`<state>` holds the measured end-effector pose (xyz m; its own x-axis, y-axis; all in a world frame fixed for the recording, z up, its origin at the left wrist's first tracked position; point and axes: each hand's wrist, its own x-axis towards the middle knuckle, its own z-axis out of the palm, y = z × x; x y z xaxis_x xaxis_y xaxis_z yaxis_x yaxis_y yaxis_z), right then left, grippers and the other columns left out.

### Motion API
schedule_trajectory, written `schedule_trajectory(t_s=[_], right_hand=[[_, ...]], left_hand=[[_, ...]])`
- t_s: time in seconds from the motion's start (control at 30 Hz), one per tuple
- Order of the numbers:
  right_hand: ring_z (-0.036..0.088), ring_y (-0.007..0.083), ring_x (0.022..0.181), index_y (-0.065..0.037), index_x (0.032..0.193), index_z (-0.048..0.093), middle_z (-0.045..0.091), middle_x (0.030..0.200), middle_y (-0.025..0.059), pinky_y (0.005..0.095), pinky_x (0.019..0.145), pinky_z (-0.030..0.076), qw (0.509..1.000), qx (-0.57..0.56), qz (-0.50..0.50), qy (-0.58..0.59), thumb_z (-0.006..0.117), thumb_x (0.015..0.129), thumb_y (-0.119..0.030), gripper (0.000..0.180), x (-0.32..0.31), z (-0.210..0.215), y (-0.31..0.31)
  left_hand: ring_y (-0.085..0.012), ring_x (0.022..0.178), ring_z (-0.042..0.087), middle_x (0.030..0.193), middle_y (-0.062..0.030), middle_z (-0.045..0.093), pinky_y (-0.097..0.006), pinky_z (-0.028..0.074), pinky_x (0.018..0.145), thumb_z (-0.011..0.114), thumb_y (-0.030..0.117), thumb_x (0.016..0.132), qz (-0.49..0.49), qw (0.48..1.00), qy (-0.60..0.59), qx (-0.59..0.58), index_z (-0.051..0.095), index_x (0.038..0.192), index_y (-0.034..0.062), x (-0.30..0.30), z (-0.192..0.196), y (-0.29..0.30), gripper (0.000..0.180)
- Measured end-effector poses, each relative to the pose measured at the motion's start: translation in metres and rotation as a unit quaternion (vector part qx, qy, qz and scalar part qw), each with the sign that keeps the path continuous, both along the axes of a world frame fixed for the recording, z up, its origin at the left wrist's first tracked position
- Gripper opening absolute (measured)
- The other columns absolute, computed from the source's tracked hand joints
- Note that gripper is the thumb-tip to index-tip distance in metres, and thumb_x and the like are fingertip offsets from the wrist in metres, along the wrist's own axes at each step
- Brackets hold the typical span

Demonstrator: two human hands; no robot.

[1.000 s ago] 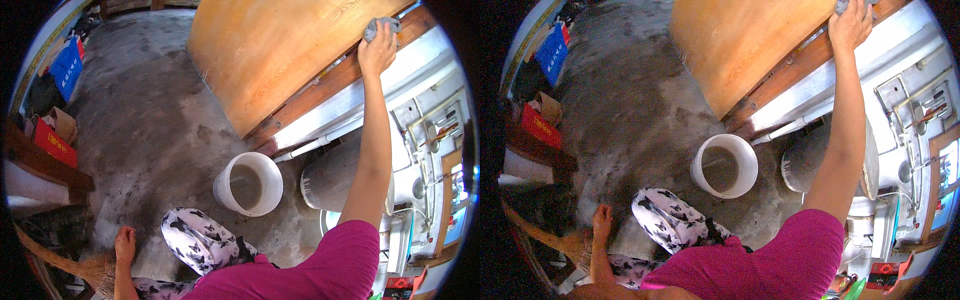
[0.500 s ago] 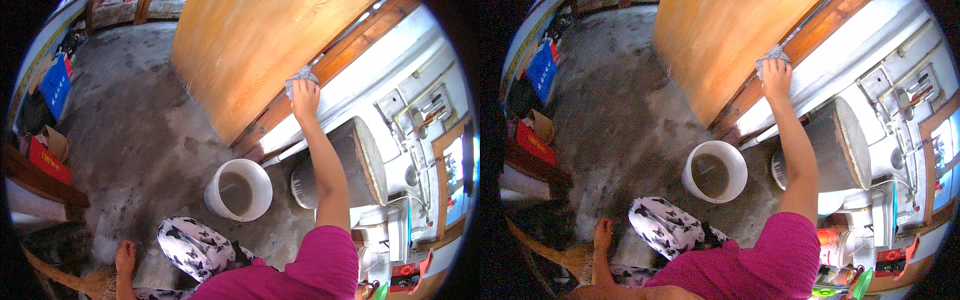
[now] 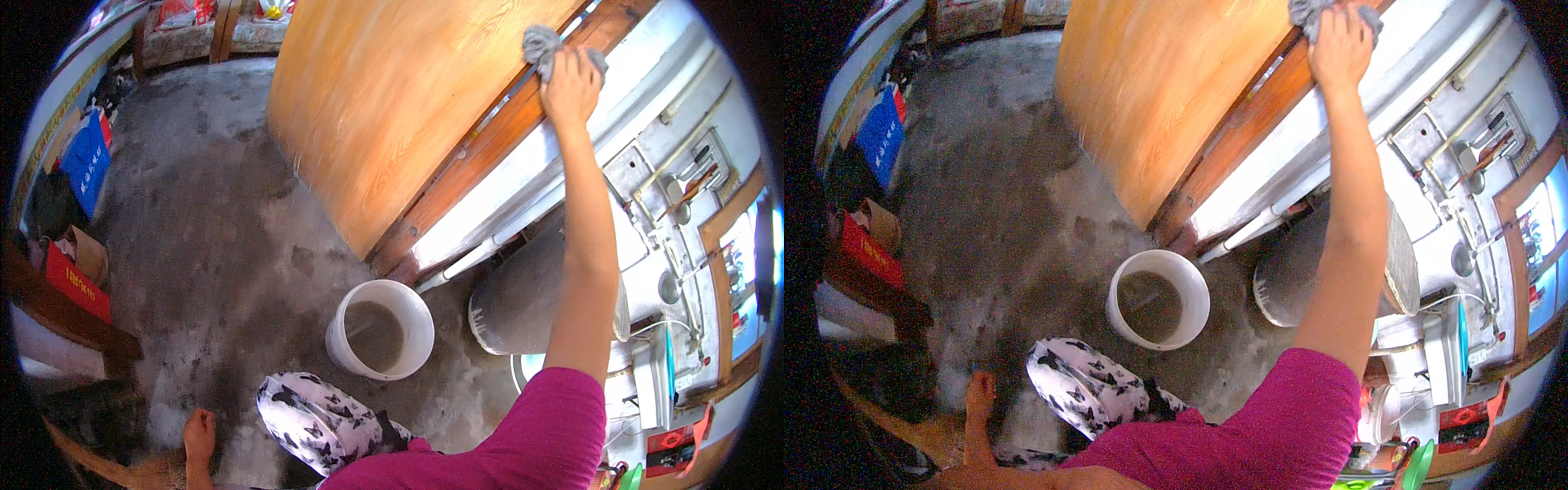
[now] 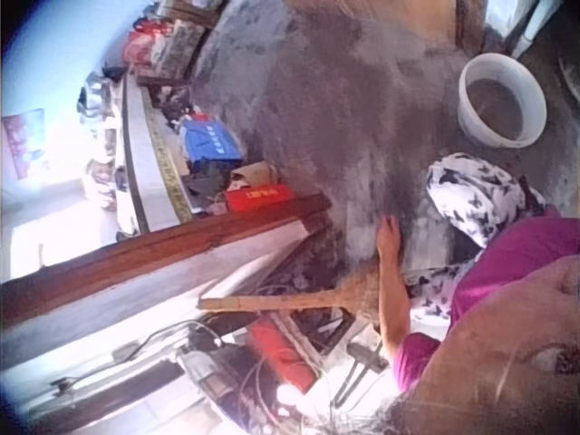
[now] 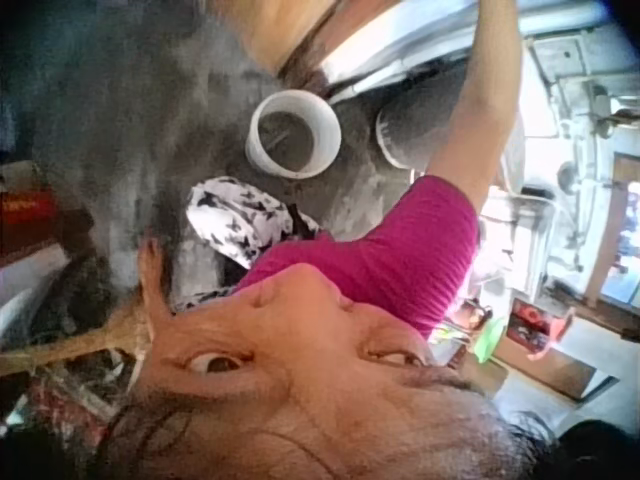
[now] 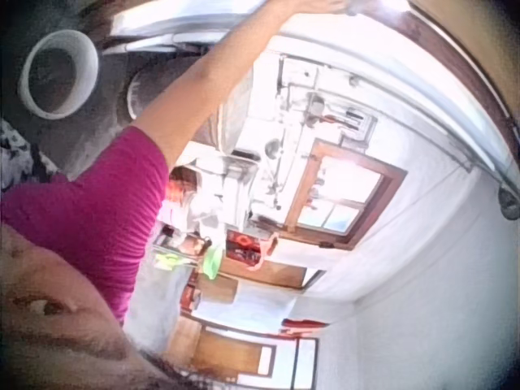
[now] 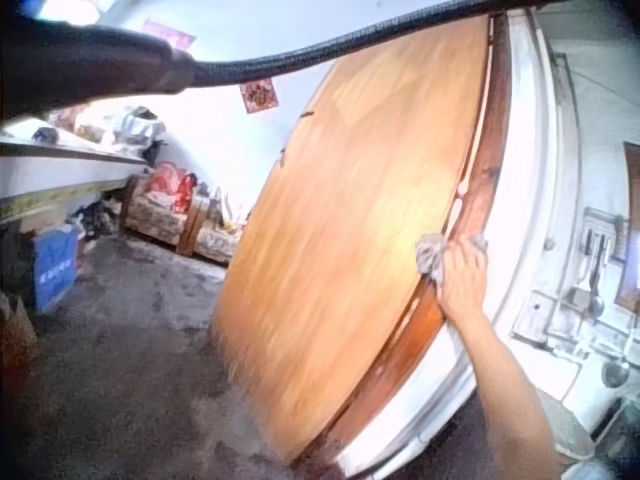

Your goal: The person wipes a wooden beam and door frame with a cloth, sweeps the floor with a broom, and wipes a large metal container and the floor around it. They repeatedly dip the cloth into a bucket of water to continue cleaning.

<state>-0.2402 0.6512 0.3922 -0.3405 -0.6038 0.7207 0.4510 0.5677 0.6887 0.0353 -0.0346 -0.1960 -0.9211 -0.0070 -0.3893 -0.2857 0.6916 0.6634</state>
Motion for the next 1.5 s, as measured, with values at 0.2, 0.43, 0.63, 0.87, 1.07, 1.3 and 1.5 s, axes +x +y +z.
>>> schedule_trajectory(t_s=[0.2, 0.43, 0.63, 0.87, 1.07, 1.3, 1.5], right_hand=[[0.058, 0.0275, 0.113, -0.010, 0.088, 0.058, 0.061, 0.096, 0.0073, 0.0430, 0.093, 0.041, 0.987, -0.037, 0.025, -0.157, 0.068, 0.070, -0.009, 0.021, -0.004, -0.144, 0.007], [0.055, 0.0295, 0.114, -0.010, 0.110, 0.061, 0.061, 0.113, 0.0109, 0.0458, 0.097, 0.041, 0.985, -0.080, 0.080, -0.127, 0.065, 0.067, -0.003, 0.044, 0.010, -0.083, 0.011], [0.049, 0.0354, 0.125, -0.022, 0.124, 0.065, 0.059, 0.135, 0.0065, 0.0511, 0.103, 0.037, 0.969, -0.098, 0.067, 0.217, 0.065, 0.077, -0.019, 0.047, 0.007, 0.151, -0.022], [0.052, 0.0304, 0.123, -0.004, 0.111, 0.066, 0.061, 0.120, 0.0111, 0.0438, 0.108, 0.039, 0.994, 0.048, -0.007, 0.093, 0.065, 0.074, -0.010, 0.038, -0.021, 0.125, -0.002], [0.053, 0.0308, 0.122, -0.014, 0.116, 0.066, 0.061, 0.133, 0.0068, 0.0460, 0.103, 0.038, 0.987, 0.063, -0.149, 0.017, 0.063, 0.079, -0.016, 0.037, -0.010, 0.083, 0.001], [0.052, 0.0264, 0.118, -0.009, 0.107, 0.069, 0.061, 0.110, 0.0049, 0.0447, 0.101, 0.038, 0.976, -0.062, -0.129, -0.162, 0.062, 0.084, -0.021, 0.026, -0.010, -0.139, -0.013], [0.049, 0.0241, 0.119, -0.011, 0.105, 0.069, 0.058, 0.113, 0.0023, 0.0440, 0.099, 0.038, 0.963, -0.046, -0.128, -0.233, 0.058, 0.089, -0.026, 0.025, -0.010, -0.244, -0.002]], left_hand=[[-0.0262, 0.075, 0.064, 0.083, -0.0123, 0.065, -0.041, 0.051, 0.070, 0.058, 0.014, 0.098, -0.011, 0.999, 0.039, 0.034, 0.058, 0.097, 0.0026, 0.002, 0.001, -0.003, 0.012], [-0.0274, 0.075, 0.066, 0.082, -0.0123, 0.066, -0.041, 0.051, 0.070, 0.057, 0.014, 0.098, -0.039, 0.998, 0.036, -0.014, 0.059, 0.098, 0.0032, -0.003, 0.025, 0.010, 0.011], [-0.0330, 0.081, 0.066, 0.090, -0.0142, 0.068, -0.045, 0.052, 0.074, 0.059, 0.025, 0.099, -0.040, 0.997, 0.053, -0.036, 0.062, 0.097, 0.0040, 0.002, -0.001, -0.013, 0.021], [-0.0318, 0.084, 0.068, 0.087, -0.0128, 0.069, -0.043, 0.052, 0.075, 0.058, 0.018, 0.097, -0.035, 0.992, 0.047, -0.108, 0.061, 0.097, 0.0050, 0.005, 0.030, -0.007, 0.013], [-0.0335, 0.084, 0.068, 0.090, -0.0131, 0.069, -0.044, 0.053, 0.075, 0.060, 0.021, 0.097, -0.033, 0.998, -0.010, -0.057, 0.063, 0.096, 0.0059, -0.002, 0.023, 0.014, 0.015], [-0.0333, 0.084, 0.069, 0.091, -0.0161, 0.069, -0.043, 0.054, 0.074, 0.062, 0.018, 0.097, -0.056, 0.990, 0.099, -0.088, 0.063, 0.097, 0.0044, 0.011, 0.027, 0.007, 0.013], [-0.0328, 0.081, 0.067, 0.090, -0.0150, 0.068, -0.043, 0.053, 0.073, 0.058, 0.016, 0.099, -0.063, 0.993, 0.080, -0.058, 0.062, 0.101, 0.0043, 0.003, 0.018, 0.008, 0.013]])
